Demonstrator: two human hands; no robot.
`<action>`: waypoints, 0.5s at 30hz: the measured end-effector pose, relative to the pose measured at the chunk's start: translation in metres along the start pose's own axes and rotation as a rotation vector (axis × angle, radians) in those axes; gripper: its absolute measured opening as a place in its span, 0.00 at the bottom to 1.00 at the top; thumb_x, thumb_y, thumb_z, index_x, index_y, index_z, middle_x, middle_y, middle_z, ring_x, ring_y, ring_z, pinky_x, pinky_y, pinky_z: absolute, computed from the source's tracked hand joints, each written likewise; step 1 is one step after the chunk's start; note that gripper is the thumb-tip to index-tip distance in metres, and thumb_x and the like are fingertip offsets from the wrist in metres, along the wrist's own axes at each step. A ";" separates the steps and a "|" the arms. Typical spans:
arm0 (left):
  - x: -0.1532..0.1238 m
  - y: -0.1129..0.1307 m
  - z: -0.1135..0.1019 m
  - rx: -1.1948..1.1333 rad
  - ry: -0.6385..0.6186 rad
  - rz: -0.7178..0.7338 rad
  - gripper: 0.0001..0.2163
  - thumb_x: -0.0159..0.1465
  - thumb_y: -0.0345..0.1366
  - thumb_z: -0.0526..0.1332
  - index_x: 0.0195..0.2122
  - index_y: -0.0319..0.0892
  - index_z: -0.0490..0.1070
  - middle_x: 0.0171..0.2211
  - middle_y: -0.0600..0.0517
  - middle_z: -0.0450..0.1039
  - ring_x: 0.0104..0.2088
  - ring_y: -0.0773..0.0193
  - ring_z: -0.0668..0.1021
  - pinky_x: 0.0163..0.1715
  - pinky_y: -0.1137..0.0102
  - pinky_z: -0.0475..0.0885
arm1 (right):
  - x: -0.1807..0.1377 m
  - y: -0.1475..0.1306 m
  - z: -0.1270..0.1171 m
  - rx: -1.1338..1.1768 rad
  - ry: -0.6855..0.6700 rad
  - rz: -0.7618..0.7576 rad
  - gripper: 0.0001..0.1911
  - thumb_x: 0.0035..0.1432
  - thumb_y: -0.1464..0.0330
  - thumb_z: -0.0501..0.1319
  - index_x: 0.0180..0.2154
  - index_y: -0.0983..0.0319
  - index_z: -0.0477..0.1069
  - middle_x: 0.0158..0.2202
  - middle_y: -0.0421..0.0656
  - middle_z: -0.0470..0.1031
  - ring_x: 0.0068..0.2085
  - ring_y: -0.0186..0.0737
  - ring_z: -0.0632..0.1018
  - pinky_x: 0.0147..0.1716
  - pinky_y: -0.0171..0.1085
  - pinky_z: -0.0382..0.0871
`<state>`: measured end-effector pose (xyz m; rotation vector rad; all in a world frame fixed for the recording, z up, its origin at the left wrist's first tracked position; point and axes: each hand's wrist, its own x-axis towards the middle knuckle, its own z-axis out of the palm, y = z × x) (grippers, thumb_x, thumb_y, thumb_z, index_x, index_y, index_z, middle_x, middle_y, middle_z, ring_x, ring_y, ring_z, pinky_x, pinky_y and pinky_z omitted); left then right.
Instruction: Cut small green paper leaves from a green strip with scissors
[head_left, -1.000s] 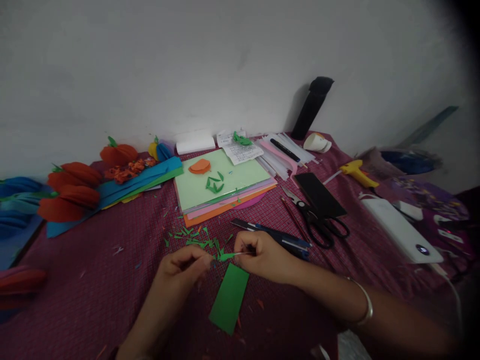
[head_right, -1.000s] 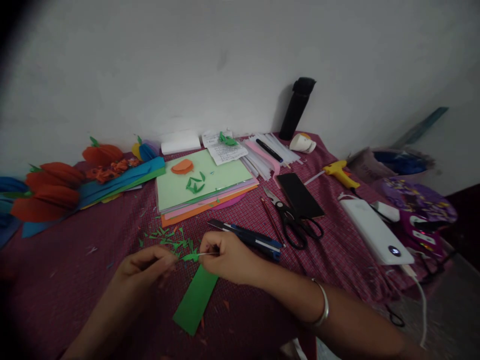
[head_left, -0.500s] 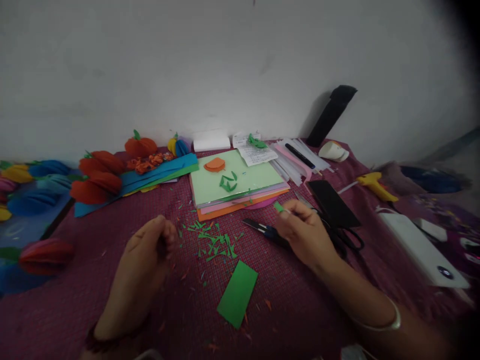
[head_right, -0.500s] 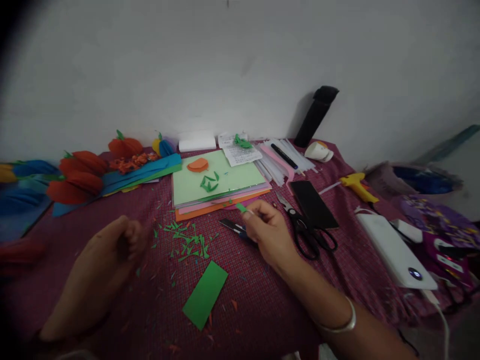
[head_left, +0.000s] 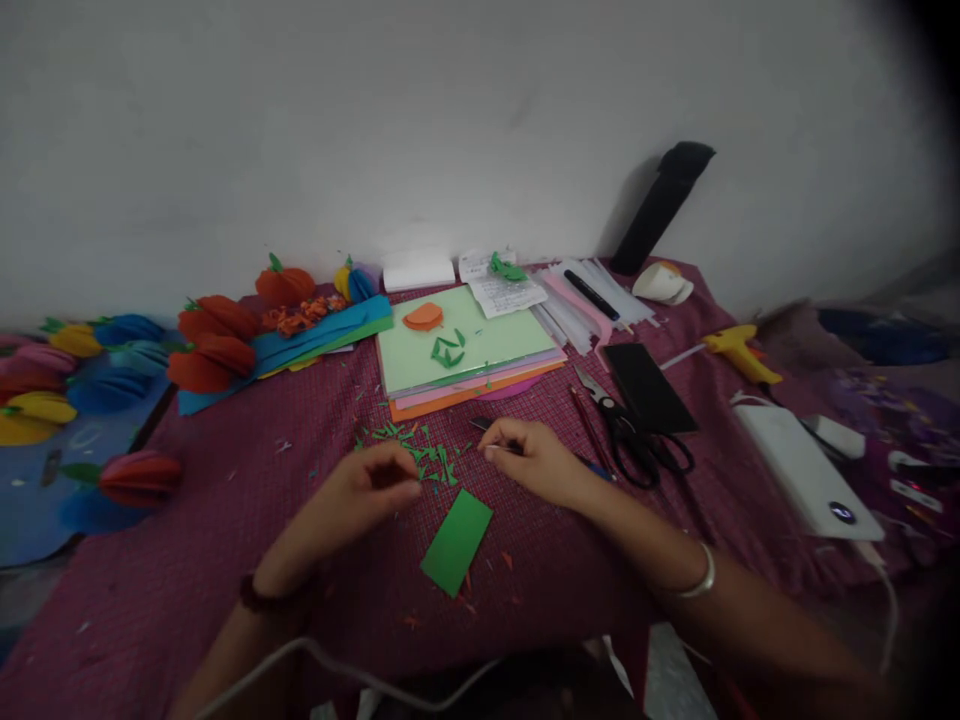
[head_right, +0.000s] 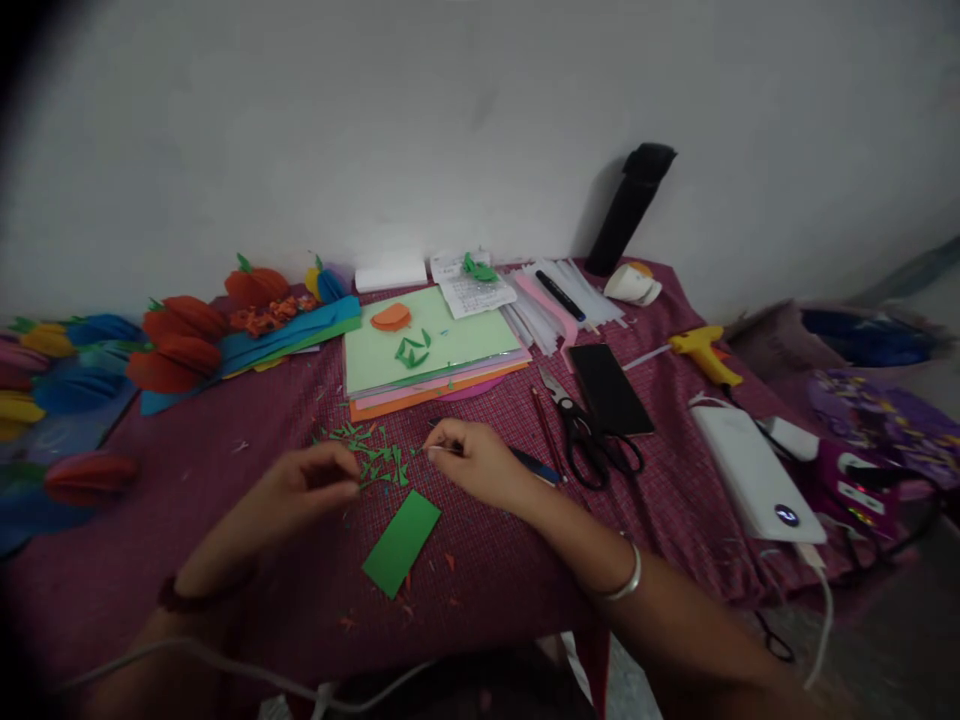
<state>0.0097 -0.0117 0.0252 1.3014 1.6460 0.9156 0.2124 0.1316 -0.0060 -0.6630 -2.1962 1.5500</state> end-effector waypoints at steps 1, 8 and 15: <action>-0.001 0.004 0.008 0.091 -0.080 0.068 0.02 0.56 0.33 0.62 0.31 0.42 0.71 0.29 0.54 0.71 0.32 0.64 0.72 0.34 0.71 0.67 | 0.000 0.000 0.002 -0.005 -0.022 -0.002 0.05 0.55 0.72 0.56 0.29 0.64 0.69 0.23 0.35 0.63 0.26 0.31 0.64 0.26 0.30 0.56; 0.000 0.005 0.067 0.591 -0.293 0.261 0.27 0.51 0.34 0.69 0.53 0.48 0.66 0.52 0.48 0.67 0.51 0.51 0.66 0.52 0.57 0.61 | -0.001 0.002 0.011 -0.002 -0.086 0.016 0.06 0.55 0.74 0.55 0.30 0.64 0.71 0.25 0.37 0.68 0.28 0.33 0.68 0.28 0.31 0.60; 0.007 -0.009 0.059 0.543 -0.295 0.196 0.21 0.55 0.36 0.66 0.50 0.47 0.67 0.48 0.50 0.69 0.48 0.56 0.69 0.50 0.63 0.62 | -0.002 0.006 0.022 -0.040 -0.159 0.102 0.08 0.54 0.76 0.54 0.30 0.63 0.71 0.26 0.38 0.72 0.29 0.35 0.72 0.27 0.31 0.61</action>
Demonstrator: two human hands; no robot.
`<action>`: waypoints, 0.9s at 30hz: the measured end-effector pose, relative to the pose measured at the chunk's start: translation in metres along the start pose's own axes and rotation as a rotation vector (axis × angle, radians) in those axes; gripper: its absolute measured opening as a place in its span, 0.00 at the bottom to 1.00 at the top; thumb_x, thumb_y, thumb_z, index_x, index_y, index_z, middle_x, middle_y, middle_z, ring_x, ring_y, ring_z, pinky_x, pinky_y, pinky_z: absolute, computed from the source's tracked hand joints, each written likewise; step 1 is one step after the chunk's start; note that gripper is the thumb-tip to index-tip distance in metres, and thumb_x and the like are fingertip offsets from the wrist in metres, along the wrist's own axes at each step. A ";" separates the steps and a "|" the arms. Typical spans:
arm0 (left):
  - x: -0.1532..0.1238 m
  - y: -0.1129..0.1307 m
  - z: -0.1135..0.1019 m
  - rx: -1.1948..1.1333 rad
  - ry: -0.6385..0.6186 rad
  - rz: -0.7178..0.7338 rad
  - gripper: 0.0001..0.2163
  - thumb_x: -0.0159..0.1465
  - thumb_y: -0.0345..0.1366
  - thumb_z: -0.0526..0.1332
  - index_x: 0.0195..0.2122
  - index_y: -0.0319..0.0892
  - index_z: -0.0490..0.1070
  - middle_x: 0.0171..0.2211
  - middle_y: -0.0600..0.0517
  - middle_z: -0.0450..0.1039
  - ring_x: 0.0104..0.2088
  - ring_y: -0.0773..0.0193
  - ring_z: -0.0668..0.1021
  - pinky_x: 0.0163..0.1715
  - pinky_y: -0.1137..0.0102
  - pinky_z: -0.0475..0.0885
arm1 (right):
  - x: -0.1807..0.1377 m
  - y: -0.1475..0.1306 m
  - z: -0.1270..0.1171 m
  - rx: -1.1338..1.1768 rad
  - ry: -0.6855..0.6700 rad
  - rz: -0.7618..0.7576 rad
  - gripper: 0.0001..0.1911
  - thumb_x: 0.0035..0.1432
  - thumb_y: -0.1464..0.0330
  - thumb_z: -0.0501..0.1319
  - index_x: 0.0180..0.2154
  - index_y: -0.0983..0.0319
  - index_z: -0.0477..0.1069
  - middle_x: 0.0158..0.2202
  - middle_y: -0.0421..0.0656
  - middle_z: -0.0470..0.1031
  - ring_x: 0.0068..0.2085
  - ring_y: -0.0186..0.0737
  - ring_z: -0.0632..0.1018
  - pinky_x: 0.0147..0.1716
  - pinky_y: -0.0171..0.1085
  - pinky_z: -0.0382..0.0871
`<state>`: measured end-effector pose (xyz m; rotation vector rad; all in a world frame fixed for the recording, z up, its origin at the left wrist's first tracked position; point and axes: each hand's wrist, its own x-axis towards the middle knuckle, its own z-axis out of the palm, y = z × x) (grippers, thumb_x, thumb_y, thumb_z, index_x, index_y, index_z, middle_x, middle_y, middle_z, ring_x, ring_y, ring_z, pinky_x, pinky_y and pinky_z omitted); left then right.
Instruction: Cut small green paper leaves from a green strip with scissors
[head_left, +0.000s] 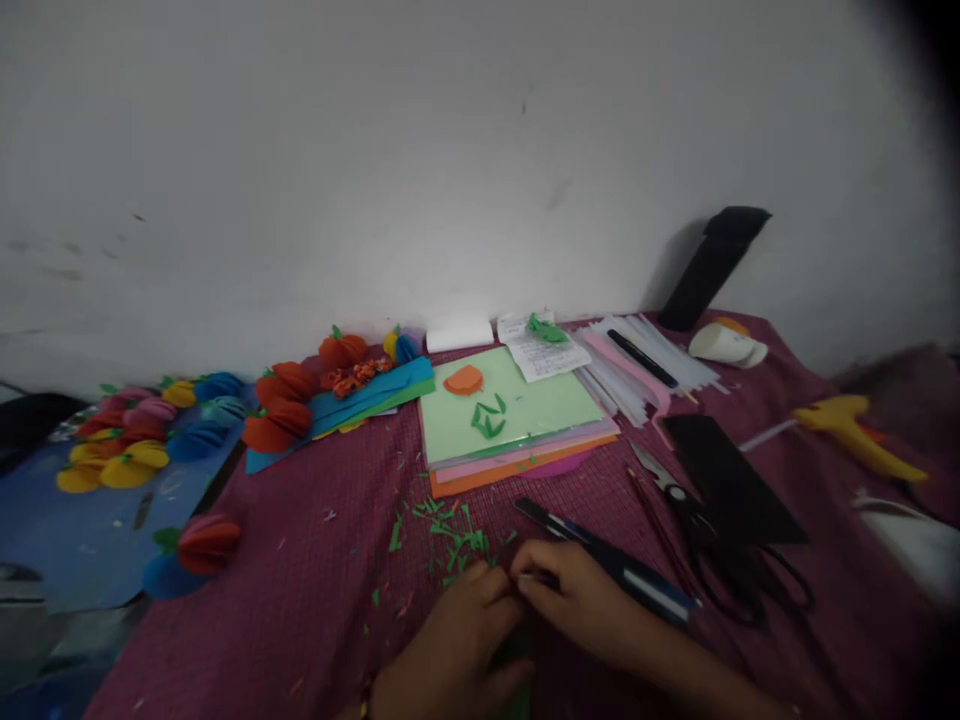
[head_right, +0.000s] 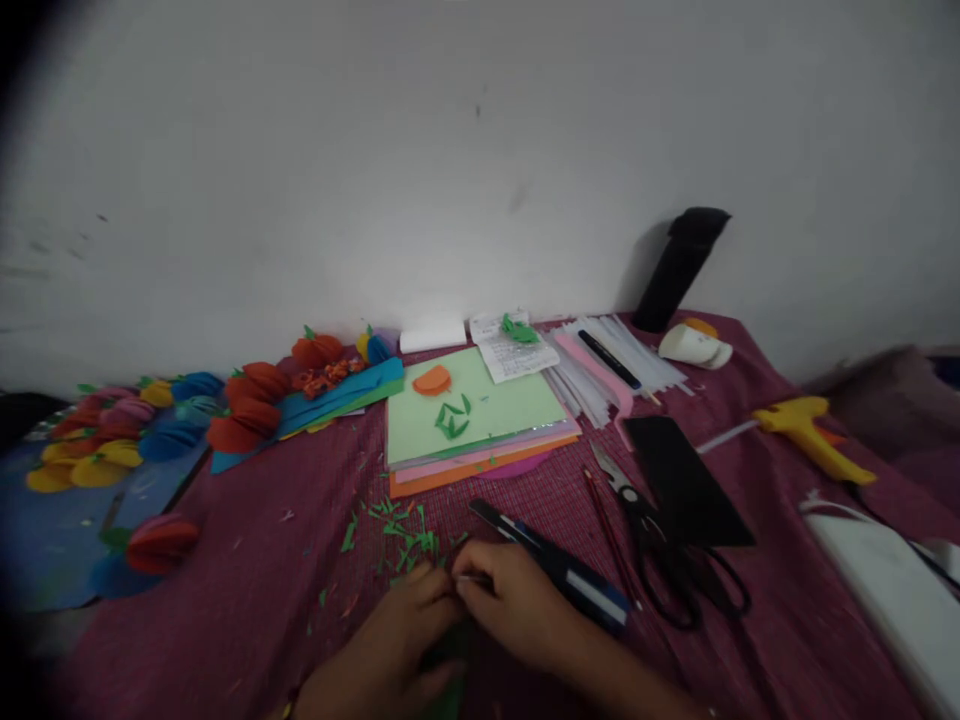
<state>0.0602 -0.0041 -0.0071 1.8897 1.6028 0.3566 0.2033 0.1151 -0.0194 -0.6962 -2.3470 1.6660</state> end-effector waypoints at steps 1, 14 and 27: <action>0.000 -0.002 -0.002 -0.016 -0.009 0.009 0.22 0.54 0.35 0.66 0.51 0.48 0.66 0.48 0.50 0.69 0.48 0.57 0.69 0.51 0.63 0.61 | 0.000 0.001 0.002 -0.005 -0.011 0.011 0.08 0.54 0.76 0.54 0.30 0.62 0.71 0.27 0.38 0.73 0.29 0.36 0.72 0.28 0.32 0.61; -0.003 -0.007 0.003 0.187 -0.003 0.159 0.04 0.60 0.37 0.61 0.30 0.43 0.70 0.34 0.52 0.72 0.38 0.61 0.71 0.35 0.67 0.62 | 0.003 0.006 0.000 -0.056 -0.097 0.072 0.08 0.58 0.71 0.54 0.30 0.61 0.70 0.28 0.42 0.74 0.31 0.41 0.74 0.31 0.37 0.65; -0.015 -0.015 -0.053 -0.748 0.657 0.000 0.04 0.59 0.31 0.56 0.27 0.43 0.60 0.25 0.57 0.65 0.25 0.68 0.67 0.27 0.73 0.62 | 0.014 -0.032 0.005 0.485 0.122 0.029 0.23 0.51 0.50 0.58 0.36 0.63 0.68 0.28 0.39 0.73 0.14 0.23 0.50 0.11 0.28 0.45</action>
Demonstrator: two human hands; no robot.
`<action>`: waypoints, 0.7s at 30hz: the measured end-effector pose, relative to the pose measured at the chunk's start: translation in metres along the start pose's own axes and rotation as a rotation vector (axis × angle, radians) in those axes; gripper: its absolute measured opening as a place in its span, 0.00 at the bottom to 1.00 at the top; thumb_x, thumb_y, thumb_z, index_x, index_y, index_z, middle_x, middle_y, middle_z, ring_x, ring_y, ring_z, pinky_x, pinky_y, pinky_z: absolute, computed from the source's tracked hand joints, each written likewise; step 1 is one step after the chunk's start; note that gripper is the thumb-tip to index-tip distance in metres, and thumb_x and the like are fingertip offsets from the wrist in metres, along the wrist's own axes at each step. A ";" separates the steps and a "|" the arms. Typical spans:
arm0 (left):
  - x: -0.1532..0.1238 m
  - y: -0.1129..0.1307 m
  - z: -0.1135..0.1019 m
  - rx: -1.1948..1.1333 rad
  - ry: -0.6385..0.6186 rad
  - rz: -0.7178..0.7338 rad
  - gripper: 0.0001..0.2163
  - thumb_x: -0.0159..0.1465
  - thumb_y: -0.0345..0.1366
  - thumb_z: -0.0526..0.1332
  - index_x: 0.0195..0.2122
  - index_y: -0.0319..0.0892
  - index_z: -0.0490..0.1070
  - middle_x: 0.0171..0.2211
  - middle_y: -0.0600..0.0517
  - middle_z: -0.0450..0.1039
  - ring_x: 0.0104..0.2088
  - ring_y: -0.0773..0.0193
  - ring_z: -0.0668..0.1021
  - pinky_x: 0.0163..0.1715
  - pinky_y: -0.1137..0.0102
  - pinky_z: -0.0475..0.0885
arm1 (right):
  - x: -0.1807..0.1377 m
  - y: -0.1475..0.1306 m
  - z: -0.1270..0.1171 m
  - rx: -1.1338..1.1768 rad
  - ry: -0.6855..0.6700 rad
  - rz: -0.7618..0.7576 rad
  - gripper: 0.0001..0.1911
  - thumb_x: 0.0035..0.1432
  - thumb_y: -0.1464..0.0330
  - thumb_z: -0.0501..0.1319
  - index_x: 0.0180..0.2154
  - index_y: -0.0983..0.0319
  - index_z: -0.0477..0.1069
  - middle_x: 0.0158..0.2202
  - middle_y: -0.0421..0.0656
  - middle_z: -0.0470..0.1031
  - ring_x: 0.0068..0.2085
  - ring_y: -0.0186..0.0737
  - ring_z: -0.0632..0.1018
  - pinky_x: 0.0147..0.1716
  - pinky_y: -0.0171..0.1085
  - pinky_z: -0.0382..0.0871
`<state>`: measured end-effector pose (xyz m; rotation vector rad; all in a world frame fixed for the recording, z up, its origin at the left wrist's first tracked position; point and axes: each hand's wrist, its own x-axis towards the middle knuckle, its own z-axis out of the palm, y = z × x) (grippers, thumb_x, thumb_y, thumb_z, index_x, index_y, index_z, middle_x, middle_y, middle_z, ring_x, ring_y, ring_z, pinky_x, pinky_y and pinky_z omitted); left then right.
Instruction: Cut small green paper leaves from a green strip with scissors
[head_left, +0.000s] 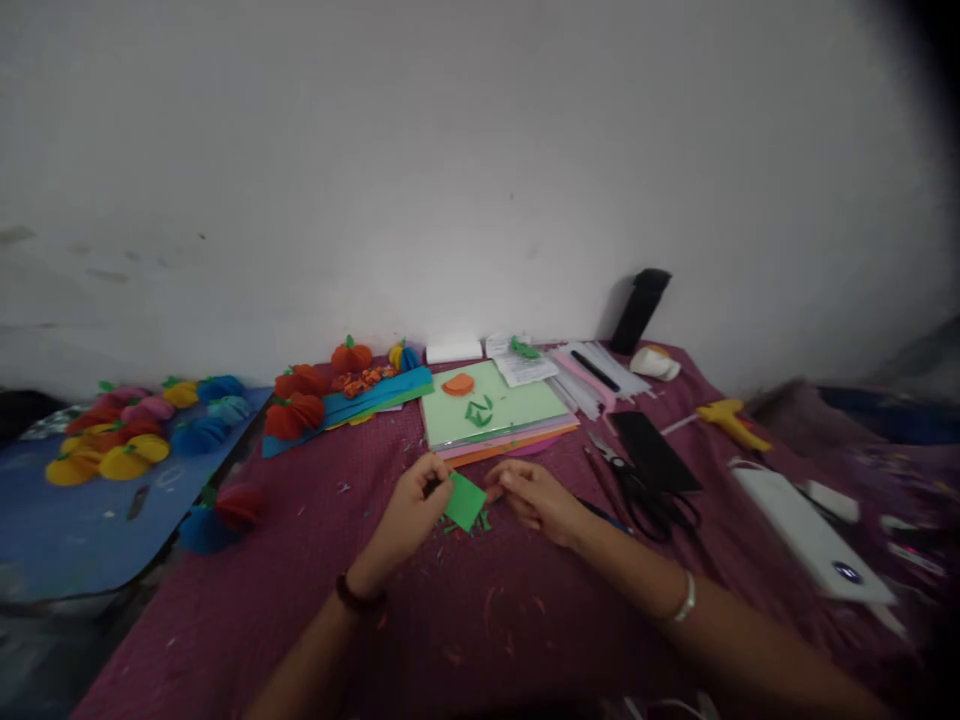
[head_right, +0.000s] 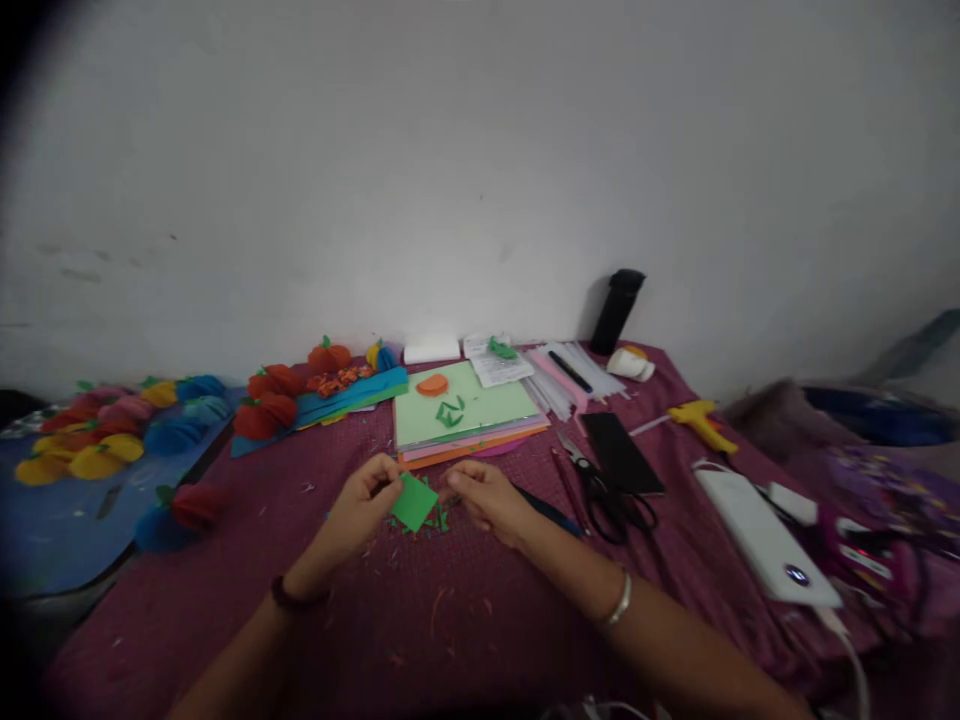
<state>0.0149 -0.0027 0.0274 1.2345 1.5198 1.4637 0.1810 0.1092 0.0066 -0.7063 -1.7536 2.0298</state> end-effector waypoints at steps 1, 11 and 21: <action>0.001 -0.002 0.001 -0.032 0.019 0.001 0.05 0.58 0.32 0.58 0.26 0.42 0.61 0.23 0.58 0.63 0.23 0.69 0.65 0.25 0.74 0.61 | -0.001 -0.004 0.004 -0.008 -0.003 -0.017 0.24 0.50 0.49 0.59 0.36 0.63 0.69 0.28 0.39 0.73 0.14 0.23 0.50 0.11 0.28 0.45; -0.028 0.014 0.008 -0.371 0.317 0.098 0.11 0.45 0.32 0.69 0.27 0.42 0.69 0.26 0.58 0.72 0.28 0.70 0.73 0.30 0.76 0.67 | -0.044 0.000 0.019 -0.108 0.193 -0.236 0.07 0.42 0.70 0.63 0.22 0.63 0.66 0.20 0.34 0.64 0.22 0.29 0.62 0.23 0.30 0.54; -0.019 -0.004 0.034 -0.498 0.122 -0.110 0.17 0.51 0.44 0.68 0.35 0.36 0.74 0.28 0.45 0.77 0.27 0.59 0.78 0.27 0.67 0.71 | -0.023 0.004 -0.001 -0.147 0.261 -0.337 0.05 0.44 0.74 0.60 0.21 0.63 0.63 0.19 0.33 0.62 0.23 0.30 0.62 0.25 0.30 0.54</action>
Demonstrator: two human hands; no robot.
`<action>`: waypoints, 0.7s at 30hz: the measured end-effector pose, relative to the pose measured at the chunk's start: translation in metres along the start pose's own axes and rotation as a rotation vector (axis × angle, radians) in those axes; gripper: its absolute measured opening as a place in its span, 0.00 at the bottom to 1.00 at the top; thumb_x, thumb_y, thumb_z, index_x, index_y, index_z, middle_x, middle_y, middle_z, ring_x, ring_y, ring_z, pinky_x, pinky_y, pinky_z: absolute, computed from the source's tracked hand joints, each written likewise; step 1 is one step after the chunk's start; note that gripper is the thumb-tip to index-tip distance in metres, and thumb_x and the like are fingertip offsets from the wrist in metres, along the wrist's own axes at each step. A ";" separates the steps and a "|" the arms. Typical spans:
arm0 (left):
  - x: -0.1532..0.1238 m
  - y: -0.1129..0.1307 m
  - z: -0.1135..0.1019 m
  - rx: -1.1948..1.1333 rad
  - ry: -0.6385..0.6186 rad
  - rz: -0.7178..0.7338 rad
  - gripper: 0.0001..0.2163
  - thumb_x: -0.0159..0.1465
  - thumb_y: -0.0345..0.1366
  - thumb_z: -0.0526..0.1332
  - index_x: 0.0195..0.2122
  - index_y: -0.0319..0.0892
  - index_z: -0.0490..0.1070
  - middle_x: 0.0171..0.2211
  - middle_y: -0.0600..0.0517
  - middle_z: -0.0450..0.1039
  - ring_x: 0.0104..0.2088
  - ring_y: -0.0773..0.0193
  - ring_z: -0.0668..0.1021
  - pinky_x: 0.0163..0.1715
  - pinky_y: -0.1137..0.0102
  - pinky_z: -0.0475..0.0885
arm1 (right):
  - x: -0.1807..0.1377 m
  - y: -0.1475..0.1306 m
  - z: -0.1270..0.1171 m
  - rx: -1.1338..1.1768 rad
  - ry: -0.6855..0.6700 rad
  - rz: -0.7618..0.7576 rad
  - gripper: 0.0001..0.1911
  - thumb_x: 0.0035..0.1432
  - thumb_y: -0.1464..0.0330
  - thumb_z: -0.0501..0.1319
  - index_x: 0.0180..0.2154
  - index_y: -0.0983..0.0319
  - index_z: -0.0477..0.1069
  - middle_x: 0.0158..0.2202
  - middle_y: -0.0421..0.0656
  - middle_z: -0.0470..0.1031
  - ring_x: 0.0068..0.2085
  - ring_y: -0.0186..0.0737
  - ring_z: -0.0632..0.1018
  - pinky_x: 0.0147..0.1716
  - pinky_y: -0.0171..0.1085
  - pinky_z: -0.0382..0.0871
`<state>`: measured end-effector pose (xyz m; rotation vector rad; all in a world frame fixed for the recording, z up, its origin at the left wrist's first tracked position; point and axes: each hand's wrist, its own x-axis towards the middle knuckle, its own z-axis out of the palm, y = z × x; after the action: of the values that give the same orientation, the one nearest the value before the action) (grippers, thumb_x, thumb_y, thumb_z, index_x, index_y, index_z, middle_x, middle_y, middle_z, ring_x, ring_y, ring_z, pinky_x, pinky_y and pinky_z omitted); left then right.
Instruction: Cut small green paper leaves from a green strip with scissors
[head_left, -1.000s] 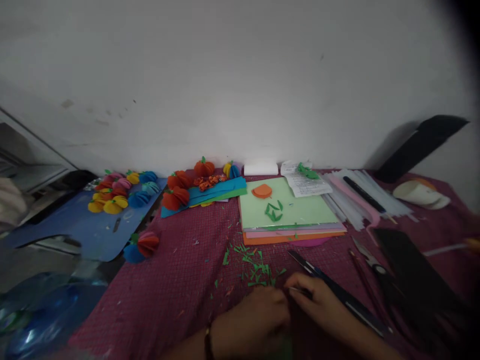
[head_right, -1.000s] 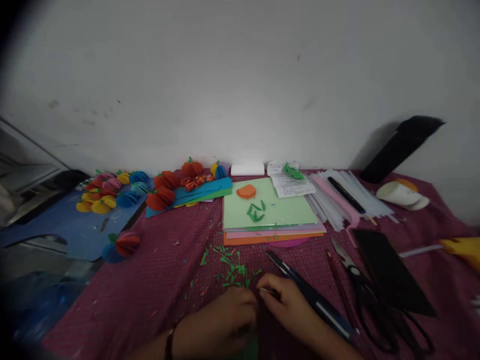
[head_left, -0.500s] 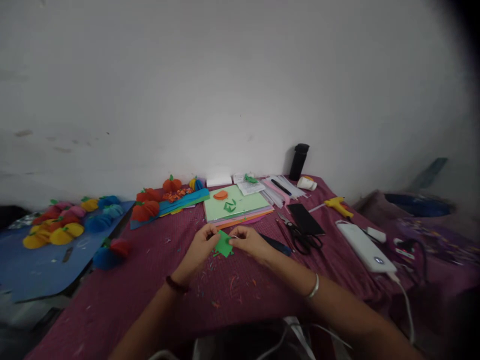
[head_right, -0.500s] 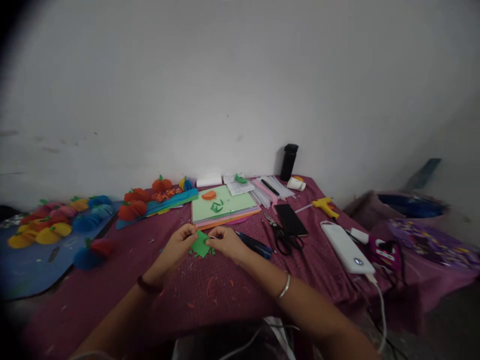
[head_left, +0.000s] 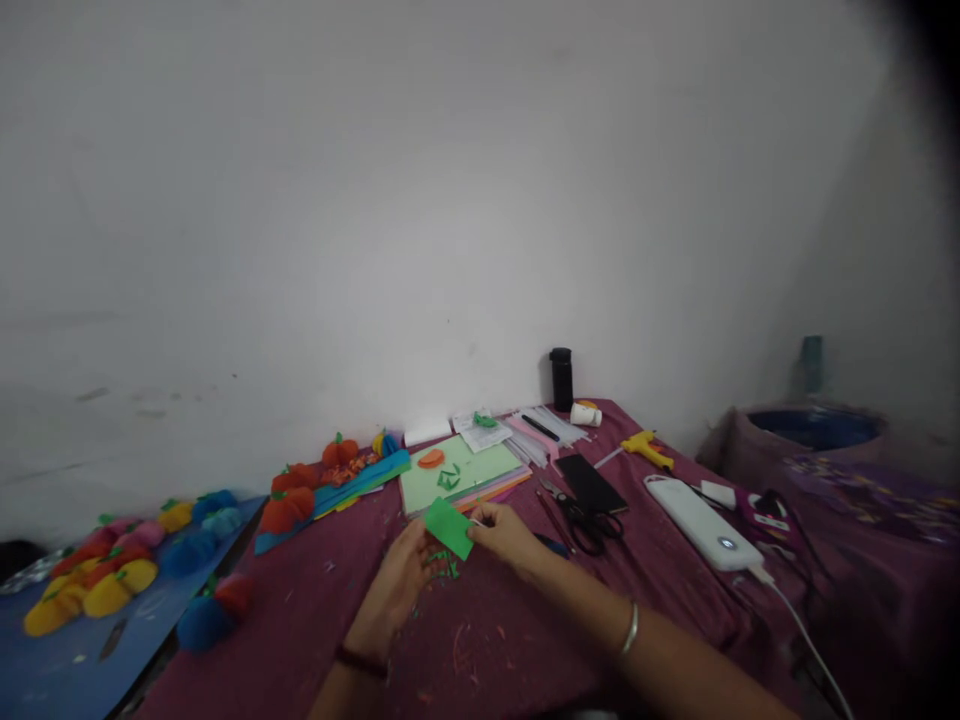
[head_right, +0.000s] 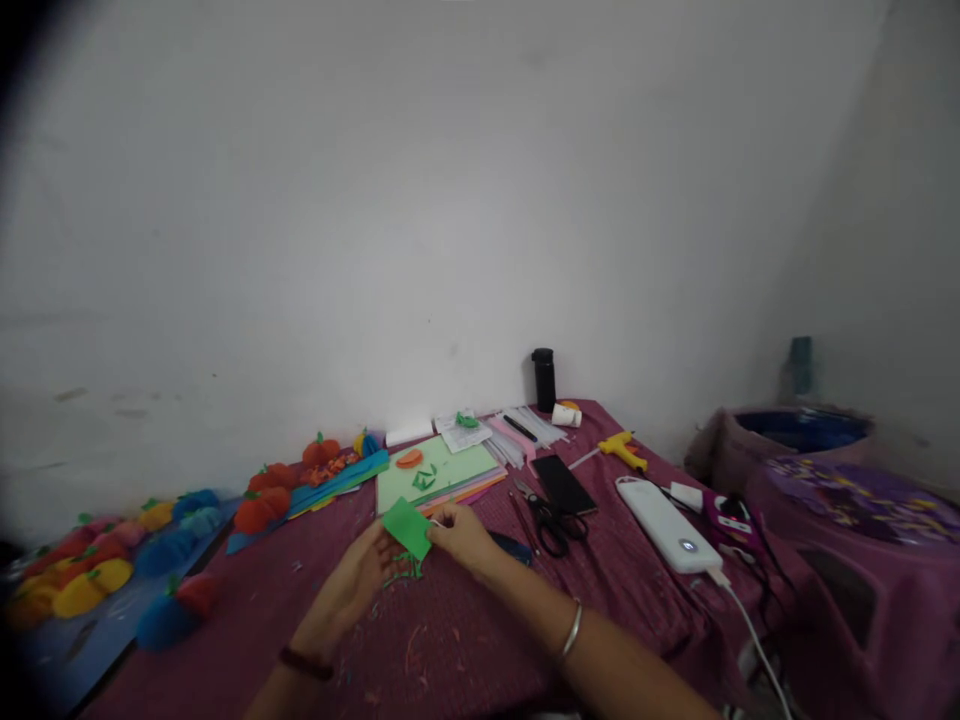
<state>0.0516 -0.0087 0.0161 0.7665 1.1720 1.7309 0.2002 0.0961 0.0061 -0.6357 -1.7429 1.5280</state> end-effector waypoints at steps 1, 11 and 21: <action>0.004 -0.008 0.003 0.008 -0.015 -0.021 0.18 0.50 0.44 0.69 0.35 0.35 0.74 0.28 0.45 0.77 0.27 0.59 0.78 0.26 0.67 0.71 | 0.002 0.004 0.004 -0.003 -0.010 0.006 0.06 0.44 0.74 0.60 0.21 0.63 0.64 0.19 0.33 0.62 0.23 0.30 0.63 0.25 0.30 0.54; 0.051 -0.022 -0.025 0.076 0.072 0.033 0.13 0.64 0.39 0.58 0.47 0.38 0.68 0.43 0.48 0.72 0.38 0.60 0.77 0.36 0.62 0.75 | 0.039 0.026 0.033 -0.028 -0.130 0.159 0.11 0.64 0.64 0.55 0.36 0.66 0.68 0.25 0.36 0.68 0.19 0.26 0.66 0.18 0.28 0.63; 0.042 -0.023 -0.025 0.048 -0.028 0.027 0.20 0.52 0.48 0.67 0.40 0.39 0.74 0.36 0.46 0.79 0.36 0.55 0.80 0.35 0.65 0.73 | 0.053 0.042 0.050 -0.027 -0.139 0.195 0.14 0.62 0.66 0.58 0.48 0.65 0.67 0.47 0.46 0.71 0.42 0.42 0.76 0.40 0.44 0.73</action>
<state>0.0204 0.0233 -0.0140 0.8366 1.1935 1.7142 0.1247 0.1121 -0.0267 -0.7471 -1.8528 1.7196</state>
